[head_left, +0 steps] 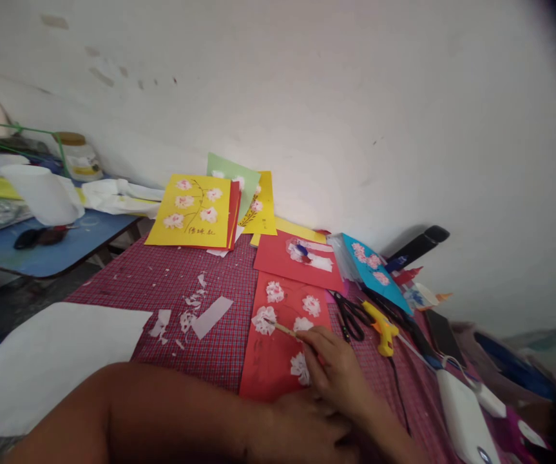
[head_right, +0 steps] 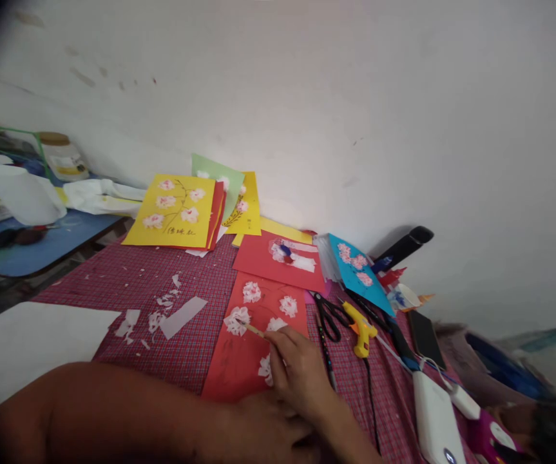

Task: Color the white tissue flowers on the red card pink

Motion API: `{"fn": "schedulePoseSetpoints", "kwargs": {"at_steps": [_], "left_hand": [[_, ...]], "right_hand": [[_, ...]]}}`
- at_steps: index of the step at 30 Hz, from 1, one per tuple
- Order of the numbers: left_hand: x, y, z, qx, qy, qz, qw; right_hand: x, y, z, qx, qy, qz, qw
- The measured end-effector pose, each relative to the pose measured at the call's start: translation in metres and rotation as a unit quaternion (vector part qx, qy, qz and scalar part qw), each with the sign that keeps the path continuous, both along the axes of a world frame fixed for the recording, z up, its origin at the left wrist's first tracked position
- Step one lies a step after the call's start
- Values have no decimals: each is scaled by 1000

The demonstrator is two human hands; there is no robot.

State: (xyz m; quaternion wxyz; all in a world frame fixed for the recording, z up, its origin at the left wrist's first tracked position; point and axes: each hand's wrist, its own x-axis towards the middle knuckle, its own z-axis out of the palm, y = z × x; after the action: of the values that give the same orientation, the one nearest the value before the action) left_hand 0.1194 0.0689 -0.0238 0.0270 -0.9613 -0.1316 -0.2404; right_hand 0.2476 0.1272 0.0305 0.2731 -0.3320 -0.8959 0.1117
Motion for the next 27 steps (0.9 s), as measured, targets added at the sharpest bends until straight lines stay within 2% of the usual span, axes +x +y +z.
{"fn": "schedulePoseSetpoints", "kwargs": {"at_steps": [12, 23, 27], "left_hand": [[4, 0, -9, 0, 0, -8, 1000], [-2, 0, 6, -11, 2, 1, 1000], [-4, 0, 8, 0, -1, 12, 1000]], "right_hand": [[-2, -2, 1, 19, -18, 10, 1000], [2, 0, 3, -3, -30, -7, 1000], [5, -1, 13, -7, -16, -20, 1000]]}}
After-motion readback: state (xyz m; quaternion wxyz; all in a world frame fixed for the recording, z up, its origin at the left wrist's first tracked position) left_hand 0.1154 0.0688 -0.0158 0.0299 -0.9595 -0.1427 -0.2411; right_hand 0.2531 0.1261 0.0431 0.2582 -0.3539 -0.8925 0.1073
